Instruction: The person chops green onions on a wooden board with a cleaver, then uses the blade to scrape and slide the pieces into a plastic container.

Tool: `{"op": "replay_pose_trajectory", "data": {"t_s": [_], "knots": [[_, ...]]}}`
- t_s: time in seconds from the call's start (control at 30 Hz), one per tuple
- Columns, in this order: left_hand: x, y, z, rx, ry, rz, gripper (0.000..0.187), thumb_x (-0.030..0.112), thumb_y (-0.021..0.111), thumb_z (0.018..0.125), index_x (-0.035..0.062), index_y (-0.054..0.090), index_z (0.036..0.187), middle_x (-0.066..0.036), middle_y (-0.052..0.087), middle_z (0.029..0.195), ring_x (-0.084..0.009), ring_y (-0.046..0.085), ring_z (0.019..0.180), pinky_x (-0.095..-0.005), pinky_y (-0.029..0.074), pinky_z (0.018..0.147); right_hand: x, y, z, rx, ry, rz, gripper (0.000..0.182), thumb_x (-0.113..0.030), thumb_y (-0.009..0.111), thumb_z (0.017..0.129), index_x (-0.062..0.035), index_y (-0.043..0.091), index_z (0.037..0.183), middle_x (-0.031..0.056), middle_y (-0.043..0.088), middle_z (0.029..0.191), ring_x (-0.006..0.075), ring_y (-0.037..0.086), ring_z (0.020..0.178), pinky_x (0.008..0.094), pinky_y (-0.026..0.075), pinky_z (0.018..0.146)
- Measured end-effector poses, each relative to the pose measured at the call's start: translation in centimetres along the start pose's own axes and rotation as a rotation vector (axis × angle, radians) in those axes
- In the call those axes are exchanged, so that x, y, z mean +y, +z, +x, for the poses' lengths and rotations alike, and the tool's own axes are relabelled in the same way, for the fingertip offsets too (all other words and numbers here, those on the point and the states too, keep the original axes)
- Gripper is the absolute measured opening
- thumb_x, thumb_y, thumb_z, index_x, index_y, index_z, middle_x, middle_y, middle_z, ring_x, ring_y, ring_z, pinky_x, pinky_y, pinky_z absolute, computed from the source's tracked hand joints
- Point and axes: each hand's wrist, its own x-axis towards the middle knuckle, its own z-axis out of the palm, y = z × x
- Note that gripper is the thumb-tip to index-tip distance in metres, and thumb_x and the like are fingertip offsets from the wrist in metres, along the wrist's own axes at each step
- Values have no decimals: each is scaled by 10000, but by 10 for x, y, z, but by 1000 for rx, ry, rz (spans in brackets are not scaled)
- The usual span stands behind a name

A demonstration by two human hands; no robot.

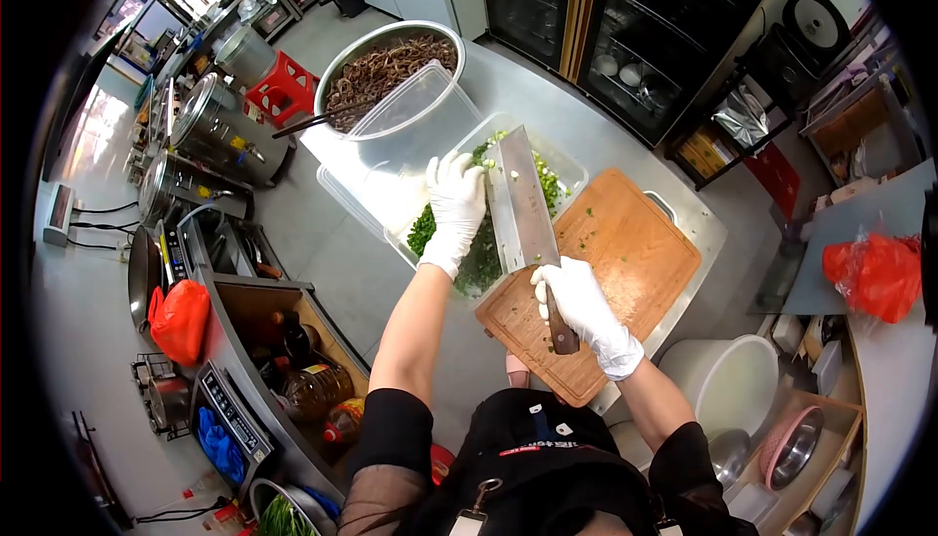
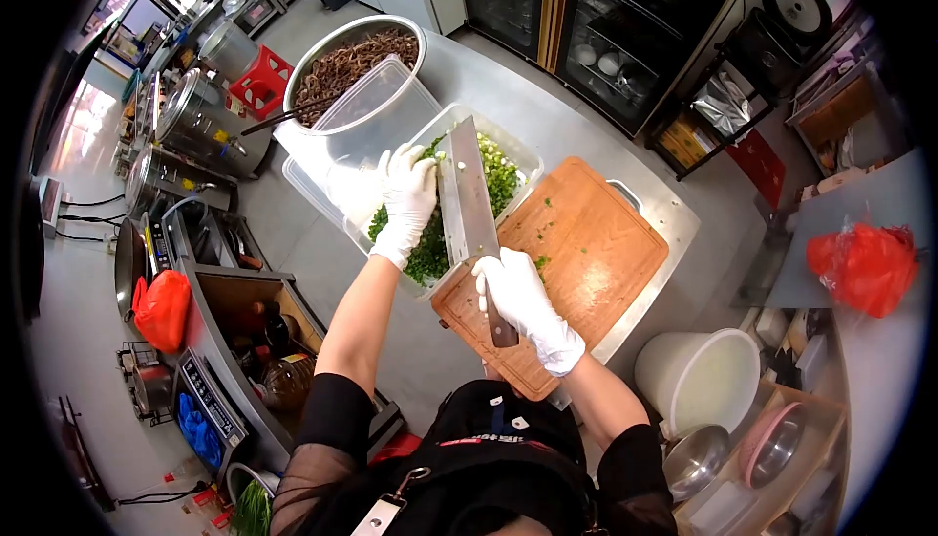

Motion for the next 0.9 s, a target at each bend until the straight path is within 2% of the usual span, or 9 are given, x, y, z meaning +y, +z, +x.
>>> {"op": "replay_pose_trajectory", "data": {"t_s": [0.1,0.2,0.33,0.47,0.5,0.6,0.67,0.73,0.9], "knots": [[11,-15,10,22,-82,28,282,65,627,766,87,639,1047,-108,599,1173,-317,513,1181,-488,329,1043,7,-6,-1,-5,-2,-14,206,-149,482,906,20,571,829,61,565,619,148,543,464,293,444,455],[34,-36,13,-246,260,-72,564,-1,535,779,70,502,1337,-152,483,1406,-288,413,1342,-445,269,1125,2,-6,-8,-7,7,-37,202,-147,476,912,14,565,830,57,562,622,147,538,460,293,443,452],[17,-15,-4,-437,205,152,697,-50,532,733,-10,371,1409,-204,403,1452,-317,334,1392,-503,184,1160,2,-13,-19,-8,17,27,196,-140,469,917,8,561,825,53,554,621,147,531,457,292,442,450],[14,-14,-7,-532,162,340,379,63,476,850,-14,585,1205,-214,433,1426,-386,313,1384,-541,158,1160,14,-49,-36,17,-29,47,192,-139,483,925,-9,579,822,35,548,621,130,524,468,268,434,456],[25,-27,-3,-453,149,302,346,87,497,864,11,606,1184,-219,439,1417,-381,334,1371,-529,173,1156,20,-64,-42,48,-27,62,191,-143,493,925,-12,585,821,31,547,620,124,519,469,263,431,458],[67,-64,-4,-201,99,-6,388,56,626,793,45,608,1181,-193,509,1332,-368,417,1296,-522,283,1094,46,-124,-59,96,-31,47,191,-162,521,922,-21,593,816,20,542,612,109,505,468,253,424,458],[94,-82,-17,-89,99,-228,418,-47,593,779,29,617,1189,-181,586,1232,-353,534,1184,-463,379,1039,68,-166,-66,134,-4,-40,196,-161,511,923,-19,587,810,24,539,605,113,502,460,257,422,453],[115,-84,-48,-107,44,-491,402,-64,575,787,21,624,1177,-181,599,1212,-351,563,1145,-426,416,1017,97,-204,-61,96,12,22,200,-142,481,921,-12,582,807,41,541,603,129,501,448,267,421,443],[176,-92,-132,-241,-273,-561,460,-49,552,792,-43,552,1252,-215,563,1264,-384,509,1218,-433,384,1052,111,-251,-27,58,71,-26,214,-145,452,919,-27,569,784,39,521,573,134,488,424,271,421,420]]}}
